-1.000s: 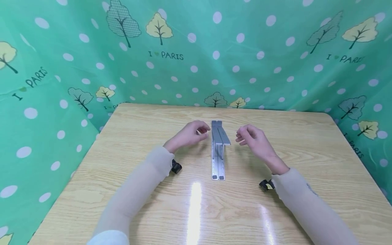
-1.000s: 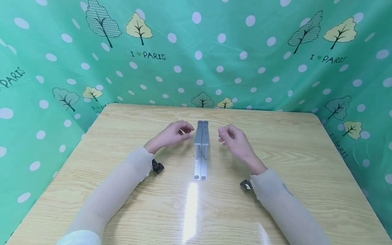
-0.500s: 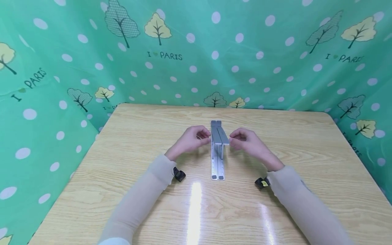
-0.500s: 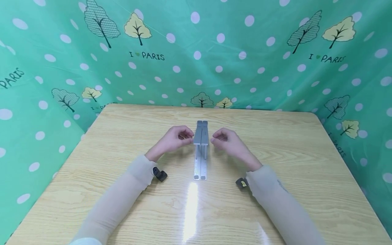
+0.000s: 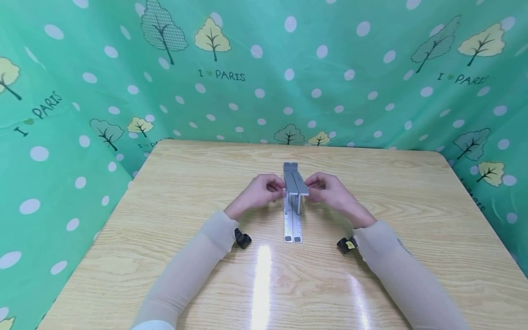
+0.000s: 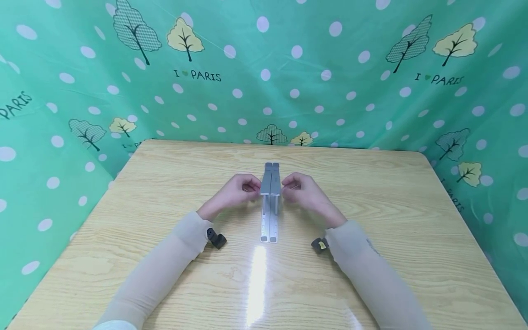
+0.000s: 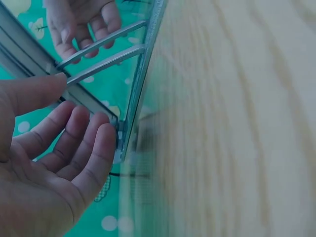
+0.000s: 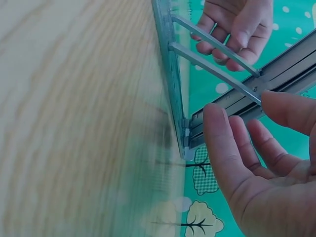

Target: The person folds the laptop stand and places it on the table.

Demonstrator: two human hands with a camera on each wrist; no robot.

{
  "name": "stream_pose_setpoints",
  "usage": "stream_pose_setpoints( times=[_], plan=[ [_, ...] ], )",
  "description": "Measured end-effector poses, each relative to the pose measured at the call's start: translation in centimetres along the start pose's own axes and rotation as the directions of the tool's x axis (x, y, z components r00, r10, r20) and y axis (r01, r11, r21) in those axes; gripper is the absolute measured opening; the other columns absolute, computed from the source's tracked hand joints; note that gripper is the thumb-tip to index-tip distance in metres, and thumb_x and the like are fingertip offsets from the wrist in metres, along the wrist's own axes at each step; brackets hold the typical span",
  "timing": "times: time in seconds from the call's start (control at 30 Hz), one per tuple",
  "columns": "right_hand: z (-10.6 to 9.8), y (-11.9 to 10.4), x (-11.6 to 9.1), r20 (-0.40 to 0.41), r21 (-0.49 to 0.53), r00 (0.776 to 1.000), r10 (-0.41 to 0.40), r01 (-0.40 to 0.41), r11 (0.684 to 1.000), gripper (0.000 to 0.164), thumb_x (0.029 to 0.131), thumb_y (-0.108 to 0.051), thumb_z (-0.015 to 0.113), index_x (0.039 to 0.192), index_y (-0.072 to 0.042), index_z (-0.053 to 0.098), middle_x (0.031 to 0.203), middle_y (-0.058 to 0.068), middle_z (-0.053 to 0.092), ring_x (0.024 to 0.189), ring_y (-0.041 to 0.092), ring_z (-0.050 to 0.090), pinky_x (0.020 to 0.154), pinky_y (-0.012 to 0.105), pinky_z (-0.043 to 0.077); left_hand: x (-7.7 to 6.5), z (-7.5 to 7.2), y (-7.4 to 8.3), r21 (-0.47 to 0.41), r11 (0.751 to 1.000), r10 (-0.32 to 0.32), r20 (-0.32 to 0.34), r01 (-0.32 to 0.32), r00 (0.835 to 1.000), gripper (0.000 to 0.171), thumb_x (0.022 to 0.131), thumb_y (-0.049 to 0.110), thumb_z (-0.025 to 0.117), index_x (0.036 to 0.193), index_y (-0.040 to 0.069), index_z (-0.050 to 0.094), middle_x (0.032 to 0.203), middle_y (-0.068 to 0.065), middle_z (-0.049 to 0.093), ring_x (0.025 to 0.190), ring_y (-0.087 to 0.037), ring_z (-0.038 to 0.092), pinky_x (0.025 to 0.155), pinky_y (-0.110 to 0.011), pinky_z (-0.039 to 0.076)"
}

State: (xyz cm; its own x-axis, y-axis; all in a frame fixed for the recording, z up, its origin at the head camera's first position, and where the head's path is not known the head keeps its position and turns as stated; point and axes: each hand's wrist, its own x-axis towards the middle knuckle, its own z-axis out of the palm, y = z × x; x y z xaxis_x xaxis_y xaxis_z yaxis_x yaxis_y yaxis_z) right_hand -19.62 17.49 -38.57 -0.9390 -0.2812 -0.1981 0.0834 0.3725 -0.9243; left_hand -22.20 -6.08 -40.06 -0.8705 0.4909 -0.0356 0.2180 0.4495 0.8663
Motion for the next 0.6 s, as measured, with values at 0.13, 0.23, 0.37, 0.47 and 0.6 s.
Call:
stream_pose_setpoints(
  times=[0.13, 0.23, 0.37, 0.47, 0.6],
  plan=[
    [0.22, -0.06, 0.20, -0.001, 0.005, 1.000, 0.012, -0.012, 1.000, 0.033, 0.088, -0.005, 0.060, 0.119, 0.001, 0.053, 0.111, 0.019, 0.057, 0.099, 0.038, 0.060, 0.085, 0.043, 0.054, -0.04, 0.25, 0.02, -0.008, 1.000, 0.012, 0.006, -0.012, 1.000, 0.018, 0.084, 0.005, 0.069, 0.101, 0.001, 0.066, 0.091, -0.006, 0.064, 0.084, -0.018, 0.061, 0.078, -0.025, 0.052],
    [0.40, -0.10, 0.40, -0.002, -0.009, 1.000, 0.017, -0.017, 1.000, 0.034, 0.086, -0.003, 0.061, 0.119, 0.001, 0.053, 0.111, 0.019, 0.057, 0.100, 0.037, 0.059, 0.085, 0.042, 0.054, -0.09, 0.38, 0.07, -0.010, 1.000, 0.018, 0.000, -0.018, 1.000, 0.016, 0.084, 0.004, 0.069, 0.100, 0.001, 0.066, 0.091, -0.006, 0.064, 0.084, -0.017, 0.060, 0.078, -0.025, 0.052],
    [0.64, -0.12, 0.63, -0.011, -0.065, 1.000, 0.024, -0.025, 0.998, 0.035, 0.083, 0.000, 0.062, 0.117, -0.001, 0.056, 0.110, 0.016, 0.058, 0.101, 0.033, 0.058, 0.087, 0.039, 0.052, -0.17, 0.52, 0.15, -0.006, 1.000, 0.017, -0.013, -0.018, 1.000, 0.015, 0.083, 0.003, 0.069, 0.098, 0.002, 0.066, 0.090, -0.006, 0.064, 0.085, -0.017, 0.060, 0.079, -0.025, 0.052],
    [0.80, -0.09, 0.73, -0.014, -0.101, 1.000, 0.018, -0.020, 0.995, 0.035, 0.081, 0.001, 0.064, 0.115, -0.002, 0.058, 0.109, 0.014, 0.059, 0.101, 0.031, 0.057, 0.088, 0.038, 0.049, -0.14, 0.64, 0.14, -0.014, 1.000, 0.009, -0.018, -0.010, 1.000, 0.015, 0.083, 0.003, 0.069, 0.098, 0.002, 0.066, 0.090, -0.006, 0.064, 0.085, -0.017, 0.060, 0.079, -0.025, 0.052],
    [1.03, -0.07, 0.65, -0.006, -0.101, 1.000, 0.005, -0.006, 0.995, 0.033, 0.081, 0.002, 0.065, 0.113, -0.001, 0.058, 0.106, 0.014, 0.060, 0.099, 0.031, 0.057, 0.086, 0.038, 0.050, -0.07, 0.85, 0.16, -0.040, 0.999, -0.002, -0.012, 0.001, 1.000, 0.014, 0.084, 0.002, 0.068, 0.097, 0.001, 0.065, 0.090, -0.007, 0.064, 0.084, -0.018, 0.060, 0.078, -0.025, 0.052]
  ],
)
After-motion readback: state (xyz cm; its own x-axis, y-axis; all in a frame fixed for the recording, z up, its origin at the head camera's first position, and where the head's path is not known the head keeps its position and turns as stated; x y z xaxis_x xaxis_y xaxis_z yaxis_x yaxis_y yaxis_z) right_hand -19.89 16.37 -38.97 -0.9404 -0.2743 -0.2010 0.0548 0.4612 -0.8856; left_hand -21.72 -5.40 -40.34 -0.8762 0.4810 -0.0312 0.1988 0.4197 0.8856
